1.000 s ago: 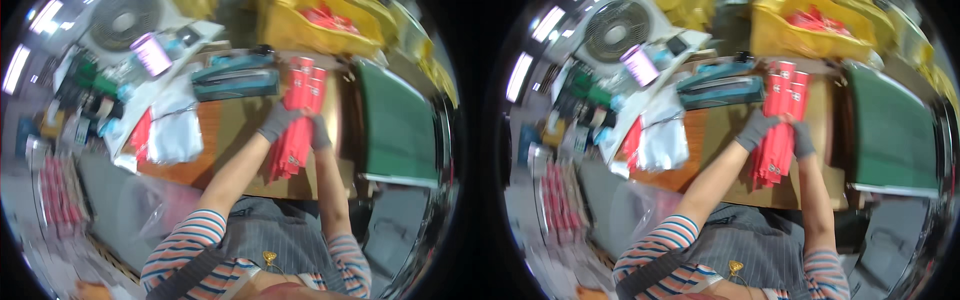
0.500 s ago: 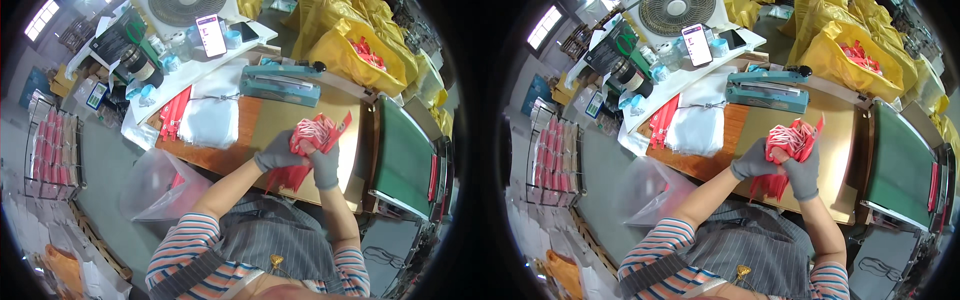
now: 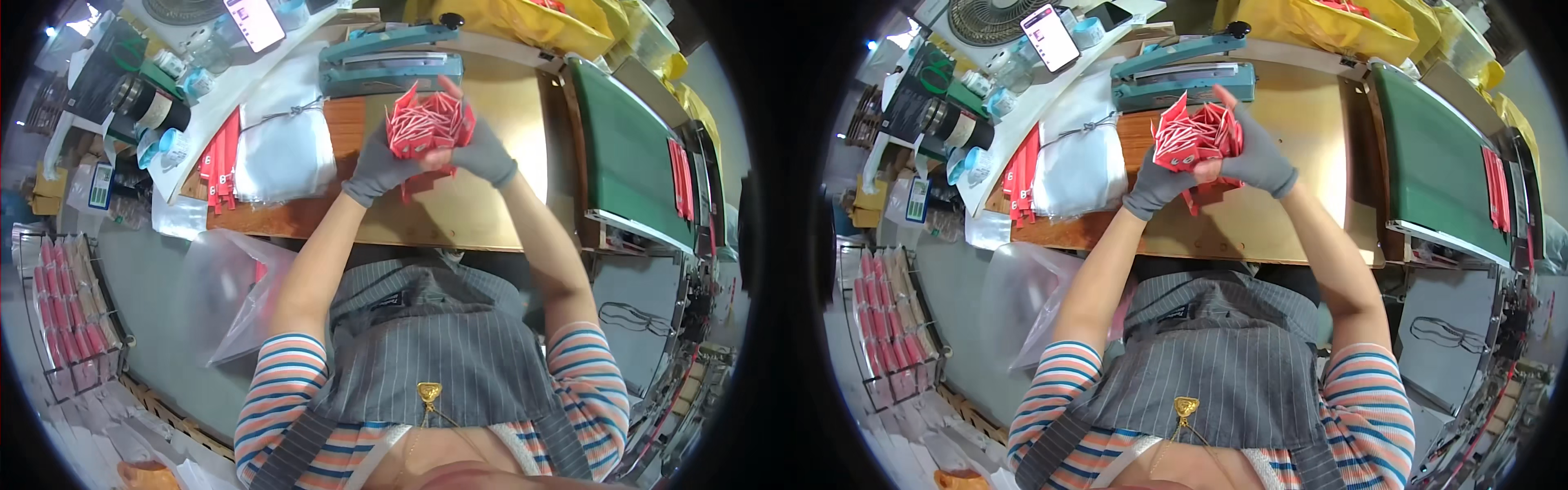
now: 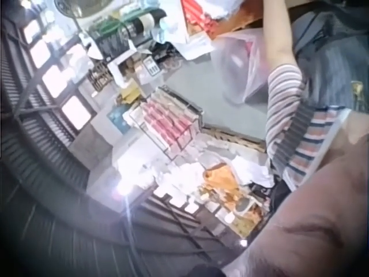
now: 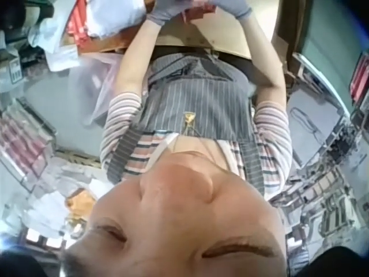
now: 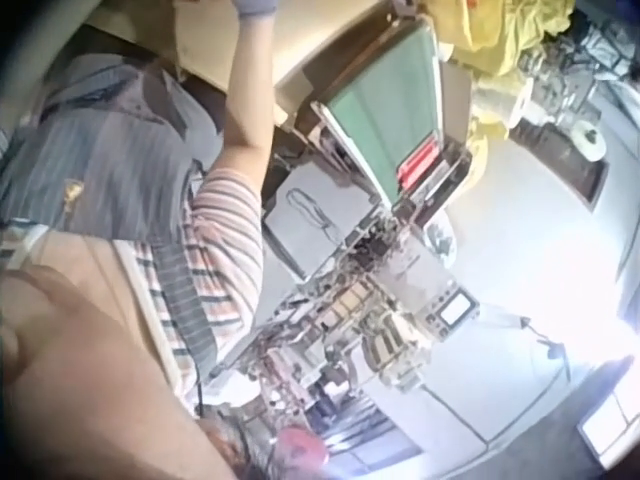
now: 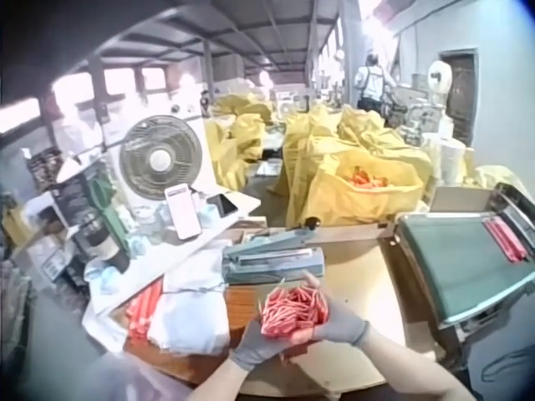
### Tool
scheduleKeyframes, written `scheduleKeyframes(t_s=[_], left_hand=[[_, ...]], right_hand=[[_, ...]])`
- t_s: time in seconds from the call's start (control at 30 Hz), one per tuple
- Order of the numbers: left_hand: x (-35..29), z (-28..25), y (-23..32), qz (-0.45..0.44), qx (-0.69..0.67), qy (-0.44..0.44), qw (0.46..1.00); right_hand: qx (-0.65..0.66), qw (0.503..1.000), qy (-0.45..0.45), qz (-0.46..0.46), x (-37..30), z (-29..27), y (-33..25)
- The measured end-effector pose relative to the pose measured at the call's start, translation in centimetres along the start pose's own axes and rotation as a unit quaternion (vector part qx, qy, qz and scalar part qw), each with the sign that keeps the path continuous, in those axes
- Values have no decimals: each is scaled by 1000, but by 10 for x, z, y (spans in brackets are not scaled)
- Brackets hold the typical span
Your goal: Packaging bundles of red plastic items into clear plastic bags on a factory production floor.
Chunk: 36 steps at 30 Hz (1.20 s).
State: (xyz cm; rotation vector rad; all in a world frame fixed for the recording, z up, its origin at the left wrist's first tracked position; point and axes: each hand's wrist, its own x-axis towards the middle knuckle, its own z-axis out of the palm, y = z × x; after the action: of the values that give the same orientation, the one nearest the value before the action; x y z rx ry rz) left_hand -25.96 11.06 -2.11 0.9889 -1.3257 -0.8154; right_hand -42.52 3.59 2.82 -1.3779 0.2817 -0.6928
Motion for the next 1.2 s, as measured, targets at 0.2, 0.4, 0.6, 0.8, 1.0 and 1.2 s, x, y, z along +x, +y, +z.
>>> scheduleKeyframes(t_s=[0.2,0.4,0.6,0.8,1.0,1.2], left_hand=[[-1,19,29,43,86,-7,995],[-8,23,30,-69,12,-67,995],[-22,21,67,-55,-29,-86,994],[-93,61,31,-356,-430,-39,829],[-75,-88,33,-260,244,12,934],[-97,-221,16,-292,453,-12,842]], right_hand=[[-67,994,87,9,-19,28,-21],[32,995,40,-85,-28,13,-19],[-56,982,178,-6,-38,63,-53],[153,959,-79,226,-34,19,-14],[264,950,-53,159,-47,25,13],[231,962,-14,144,-49,35,19]])
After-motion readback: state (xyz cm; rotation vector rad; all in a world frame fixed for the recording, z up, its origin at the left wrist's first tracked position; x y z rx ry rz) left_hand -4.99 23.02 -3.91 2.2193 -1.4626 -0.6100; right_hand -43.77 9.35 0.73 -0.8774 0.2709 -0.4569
